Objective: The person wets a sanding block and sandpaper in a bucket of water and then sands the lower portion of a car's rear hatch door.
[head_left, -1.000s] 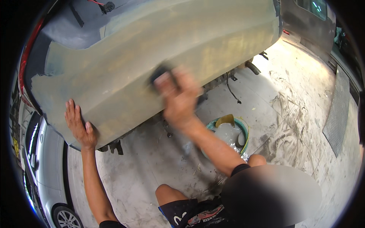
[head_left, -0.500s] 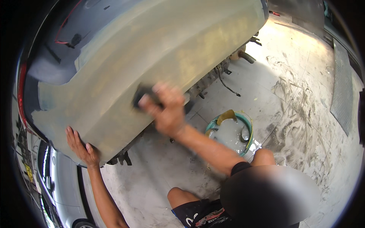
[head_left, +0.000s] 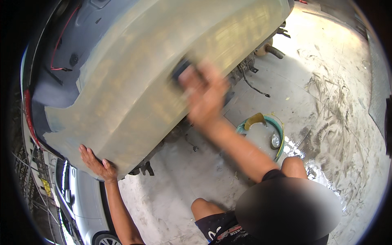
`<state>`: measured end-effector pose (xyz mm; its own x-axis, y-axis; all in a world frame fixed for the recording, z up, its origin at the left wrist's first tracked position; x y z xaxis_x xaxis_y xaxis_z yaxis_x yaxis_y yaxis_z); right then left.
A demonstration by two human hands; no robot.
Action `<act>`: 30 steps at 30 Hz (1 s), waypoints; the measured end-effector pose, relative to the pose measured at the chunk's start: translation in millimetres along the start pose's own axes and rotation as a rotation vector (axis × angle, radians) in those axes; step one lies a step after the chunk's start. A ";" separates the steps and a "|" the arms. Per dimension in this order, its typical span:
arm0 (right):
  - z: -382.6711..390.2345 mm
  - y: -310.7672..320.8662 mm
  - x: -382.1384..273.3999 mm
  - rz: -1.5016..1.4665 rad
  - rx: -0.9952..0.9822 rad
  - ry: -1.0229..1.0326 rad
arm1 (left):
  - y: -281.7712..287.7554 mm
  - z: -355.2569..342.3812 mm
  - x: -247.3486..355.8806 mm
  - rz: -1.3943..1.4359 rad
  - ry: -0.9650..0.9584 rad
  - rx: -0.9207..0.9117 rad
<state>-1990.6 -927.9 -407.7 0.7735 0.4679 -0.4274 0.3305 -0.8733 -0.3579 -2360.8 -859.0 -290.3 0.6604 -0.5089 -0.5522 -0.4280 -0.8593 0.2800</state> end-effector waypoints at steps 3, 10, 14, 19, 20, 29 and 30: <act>47.6 -35.3 -70.2 -0.114 -0.298 0.013 | -5.2 0.8 0.0 0.001 0.003 -0.003; -83.2 53.5 89.7 0.217 0.217 -0.033 | 3.5 -4.5 3.3 0.035 -0.004 0.013; -75.0 47.6 68.0 0.259 0.166 -0.026 | -0.5 -2.4 5.9 0.032 -0.001 0.002; 17.1 -10.1 -40.3 0.044 -0.226 0.195 | -3.7 0.6 2.1 0.008 -0.009 -0.001; 4.7 -2.8 -30.2 0.043 -0.184 0.162 | -2.4 -0.2 0.5 0.012 -0.010 -0.001; -180.2 103.8 207.8 0.301 0.192 -0.033 | -2.0 -1.2 4.2 0.023 0.007 0.002; -190.4 109.8 221.6 0.306 0.209 -0.039 | -0.7 -2.5 4.8 0.027 -0.002 0.002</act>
<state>-1679.8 -945.9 -383.6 0.7972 0.1976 -0.5705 -0.0334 -0.9290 -0.3685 -2355.8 -860.9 -291.1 0.6474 -0.5317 -0.5460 -0.4469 -0.8452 0.2932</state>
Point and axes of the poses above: each hand's wrist, its own z-axis away from the middle knuckle, its own y-axis out of the back of the hand, x = y × z, the point moved 7 cm from there along -z, towards the middle knuckle, and after that the axes turned 2 degrees about -z, right-handed, at the moved point
